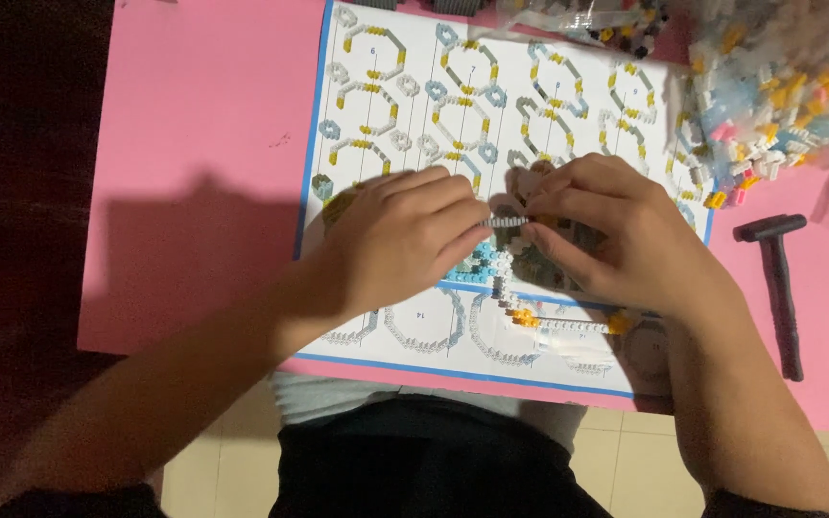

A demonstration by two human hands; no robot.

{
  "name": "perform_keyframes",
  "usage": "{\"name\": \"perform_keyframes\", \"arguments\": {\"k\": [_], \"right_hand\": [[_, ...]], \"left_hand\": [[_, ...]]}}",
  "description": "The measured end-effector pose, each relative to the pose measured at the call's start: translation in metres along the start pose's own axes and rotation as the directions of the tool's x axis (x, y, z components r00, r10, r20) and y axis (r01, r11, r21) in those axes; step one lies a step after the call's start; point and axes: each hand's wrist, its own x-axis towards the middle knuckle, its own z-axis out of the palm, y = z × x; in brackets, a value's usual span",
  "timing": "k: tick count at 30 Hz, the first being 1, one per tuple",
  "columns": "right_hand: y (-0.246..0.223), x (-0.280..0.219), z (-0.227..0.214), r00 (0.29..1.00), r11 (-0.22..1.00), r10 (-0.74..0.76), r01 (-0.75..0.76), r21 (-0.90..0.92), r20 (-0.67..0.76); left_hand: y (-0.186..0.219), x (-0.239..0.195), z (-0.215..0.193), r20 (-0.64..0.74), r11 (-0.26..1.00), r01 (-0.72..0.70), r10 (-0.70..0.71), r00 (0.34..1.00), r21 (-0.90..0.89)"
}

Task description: The person assembles small plastic bricks by hand, following a printed instruction sheet. They connect white, yellow, and blue pieces into a curved structure, occasionally picking up additional bricks from nearby bags.

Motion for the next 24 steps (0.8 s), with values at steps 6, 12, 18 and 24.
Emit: {"name": "perform_keyframes", "arguments": {"k": [6, 12, 18, 24], "right_hand": [[-0.009, 0.005, -0.005, 0.999, 0.999, -0.039, 0.040, 0.013, -0.012], [-0.006, 0.010, -0.001, 1.000, 0.998, 0.003, -0.002, 0.068, -0.017], [-0.001, 0.015, 0.007, 0.993, 0.997, 0.050, -0.055, -0.048, -0.104], [0.013, 0.013, 0.012, 0.991, 0.987, 0.056, -0.073, -0.141, -0.120]], "left_hand": [[-0.004, 0.009, -0.009, -0.036, 0.991, -0.133, 0.132, 0.991, -0.028], [-0.010, 0.005, 0.000, -0.060, 0.966, -0.148, 0.164, 0.985, 0.212], [-0.008, 0.001, 0.018, -0.189, 0.997, -0.056, 0.065, 0.980, 0.053], [0.076, -0.025, 0.020, 0.027, 0.827, -0.416, 0.459, 0.888, -0.379]]}}
